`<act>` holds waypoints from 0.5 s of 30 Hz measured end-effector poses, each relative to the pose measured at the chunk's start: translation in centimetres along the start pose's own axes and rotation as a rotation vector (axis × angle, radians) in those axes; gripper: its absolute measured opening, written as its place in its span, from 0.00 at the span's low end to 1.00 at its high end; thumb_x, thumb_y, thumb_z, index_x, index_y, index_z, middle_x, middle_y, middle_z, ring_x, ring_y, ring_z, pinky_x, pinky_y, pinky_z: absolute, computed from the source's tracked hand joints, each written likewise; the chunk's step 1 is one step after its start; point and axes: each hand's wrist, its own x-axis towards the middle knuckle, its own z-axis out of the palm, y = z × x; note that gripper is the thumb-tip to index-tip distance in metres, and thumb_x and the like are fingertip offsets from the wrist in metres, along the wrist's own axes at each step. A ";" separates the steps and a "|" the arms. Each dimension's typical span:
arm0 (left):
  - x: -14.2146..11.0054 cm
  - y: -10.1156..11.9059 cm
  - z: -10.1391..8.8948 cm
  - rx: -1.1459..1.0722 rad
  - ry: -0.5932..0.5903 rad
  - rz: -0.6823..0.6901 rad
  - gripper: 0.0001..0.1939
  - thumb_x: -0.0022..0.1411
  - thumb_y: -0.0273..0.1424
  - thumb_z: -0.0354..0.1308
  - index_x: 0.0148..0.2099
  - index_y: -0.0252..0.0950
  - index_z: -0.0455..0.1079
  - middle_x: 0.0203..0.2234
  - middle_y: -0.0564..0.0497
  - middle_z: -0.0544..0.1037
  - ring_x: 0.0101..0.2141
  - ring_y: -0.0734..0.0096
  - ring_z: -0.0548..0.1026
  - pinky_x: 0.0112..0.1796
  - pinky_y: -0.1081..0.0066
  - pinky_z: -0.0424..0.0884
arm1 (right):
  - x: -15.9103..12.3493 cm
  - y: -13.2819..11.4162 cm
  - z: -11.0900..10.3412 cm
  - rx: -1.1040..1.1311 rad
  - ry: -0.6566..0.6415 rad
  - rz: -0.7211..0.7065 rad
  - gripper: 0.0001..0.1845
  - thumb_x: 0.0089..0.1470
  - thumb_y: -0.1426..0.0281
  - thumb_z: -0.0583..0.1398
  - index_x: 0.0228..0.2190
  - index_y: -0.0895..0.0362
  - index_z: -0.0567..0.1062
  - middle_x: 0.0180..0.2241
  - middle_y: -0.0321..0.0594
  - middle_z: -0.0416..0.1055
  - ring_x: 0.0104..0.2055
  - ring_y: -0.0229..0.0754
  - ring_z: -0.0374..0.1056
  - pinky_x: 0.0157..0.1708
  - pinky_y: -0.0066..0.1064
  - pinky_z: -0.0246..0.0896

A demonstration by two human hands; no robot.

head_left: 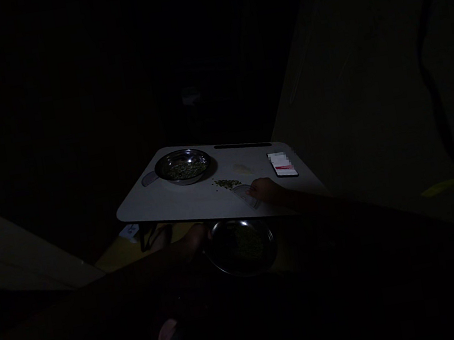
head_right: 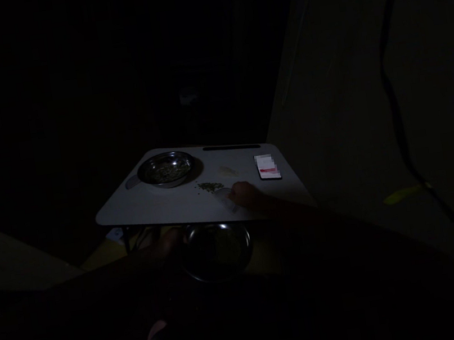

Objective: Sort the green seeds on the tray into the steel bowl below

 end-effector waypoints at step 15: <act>-1.3 0.7 -0.1 0.032 0.057 0.051 0.08 0.41 0.29 0.49 0.15 0.40 0.56 0.10 0.50 0.65 0.23 0.60 0.69 0.18 0.69 0.62 | 0.2 0.6 0.0 -0.021 0.017 0.012 0.21 0.47 0.60 0.46 0.28 0.62 0.71 0.30 0.45 0.68 0.31 0.38 0.63 0.26 0.23 0.49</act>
